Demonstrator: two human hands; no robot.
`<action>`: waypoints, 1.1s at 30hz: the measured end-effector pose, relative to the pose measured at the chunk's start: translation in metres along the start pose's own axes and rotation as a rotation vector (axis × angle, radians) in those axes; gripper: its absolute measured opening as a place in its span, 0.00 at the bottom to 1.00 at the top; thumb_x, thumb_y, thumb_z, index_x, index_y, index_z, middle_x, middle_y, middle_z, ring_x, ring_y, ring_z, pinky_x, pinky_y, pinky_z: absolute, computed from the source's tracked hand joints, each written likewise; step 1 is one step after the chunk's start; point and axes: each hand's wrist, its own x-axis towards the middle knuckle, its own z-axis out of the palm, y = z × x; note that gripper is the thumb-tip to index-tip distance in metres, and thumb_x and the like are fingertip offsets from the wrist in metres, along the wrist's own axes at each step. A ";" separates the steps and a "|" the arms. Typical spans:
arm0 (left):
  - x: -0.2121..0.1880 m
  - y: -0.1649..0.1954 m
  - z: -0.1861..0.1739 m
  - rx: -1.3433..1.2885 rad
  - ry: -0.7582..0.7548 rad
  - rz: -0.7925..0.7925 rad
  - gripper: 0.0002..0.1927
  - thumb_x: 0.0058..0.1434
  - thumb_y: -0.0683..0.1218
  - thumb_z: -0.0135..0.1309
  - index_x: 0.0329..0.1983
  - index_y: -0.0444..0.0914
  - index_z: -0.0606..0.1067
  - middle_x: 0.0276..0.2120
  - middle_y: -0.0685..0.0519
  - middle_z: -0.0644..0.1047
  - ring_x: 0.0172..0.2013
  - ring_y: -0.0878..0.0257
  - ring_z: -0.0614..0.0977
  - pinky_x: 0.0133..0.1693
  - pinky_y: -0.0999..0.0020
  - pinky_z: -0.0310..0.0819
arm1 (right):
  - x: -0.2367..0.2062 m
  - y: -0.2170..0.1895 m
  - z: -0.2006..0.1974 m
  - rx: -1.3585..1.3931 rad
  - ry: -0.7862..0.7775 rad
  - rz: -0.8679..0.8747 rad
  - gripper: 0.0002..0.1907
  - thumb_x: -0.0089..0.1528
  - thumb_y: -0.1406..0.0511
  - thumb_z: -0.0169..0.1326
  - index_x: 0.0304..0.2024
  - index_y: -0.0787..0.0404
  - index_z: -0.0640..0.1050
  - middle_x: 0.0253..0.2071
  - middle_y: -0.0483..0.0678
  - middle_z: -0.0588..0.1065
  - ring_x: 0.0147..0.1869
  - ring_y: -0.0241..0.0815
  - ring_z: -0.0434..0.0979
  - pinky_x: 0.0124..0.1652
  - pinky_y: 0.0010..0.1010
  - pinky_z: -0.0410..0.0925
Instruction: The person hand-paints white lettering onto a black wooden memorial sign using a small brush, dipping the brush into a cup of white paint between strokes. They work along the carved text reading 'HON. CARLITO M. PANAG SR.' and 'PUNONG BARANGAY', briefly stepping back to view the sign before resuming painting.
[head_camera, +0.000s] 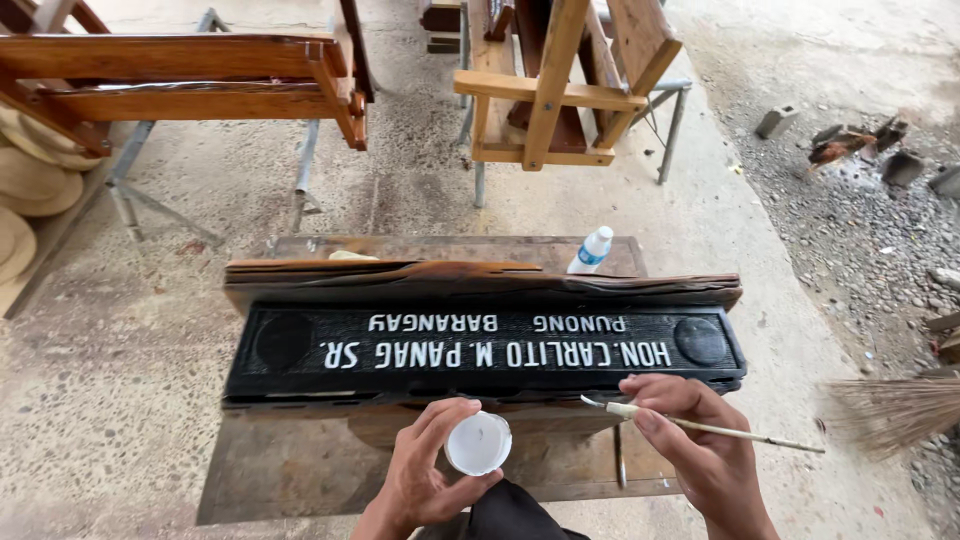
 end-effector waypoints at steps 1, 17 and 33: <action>-0.010 0.002 -0.006 -0.007 0.019 -0.018 0.38 0.46 0.46 0.74 0.61 0.36 0.73 0.52 0.42 0.79 0.48 0.49 0.87 0.47 0.58 0.84 | -0.008 0.003 0.006 0.010 -0.001 0.001 0.02 0.60 0.75 0.57 0.36 0.70 0.78 0.41 0.57 0.79 0.57 0.51 0.79 0.56 0.39 0.70; -0.159 0.030 -0.133 0.262 0.290 -0.321 0.37 0.44 0.50 0.73 0.58 0.35 0.73 0.51 0.40 0.79 0.51 0.49 0.85 0.46 0.56 0.82 | -0.078 -0.034 0.127 0.113 -0.004 -0.152 0.02 0.64 0.76 0.56 0.39 0.69 0.77 0.43 0.56 0.78 0.60 0.52 0.78 0.60 0.40 0.68; -0.193 0.041 -0.151 0.366 0.340 -0.337 0.37 0.46 0.51 0.72 0.57 0.34 0.73 0.53 0.41 0.77 0.52 0.50 0.83 0.48 0.55 0.81 | -0.099 -0.038 0.154 0.093 -0.005 -0.161 0.02 0.64 0.76 0.55 0.39 0.68 0.77 0.42 0.57 0.79 0.58 0.51 0.81 0.56 0.39 0.73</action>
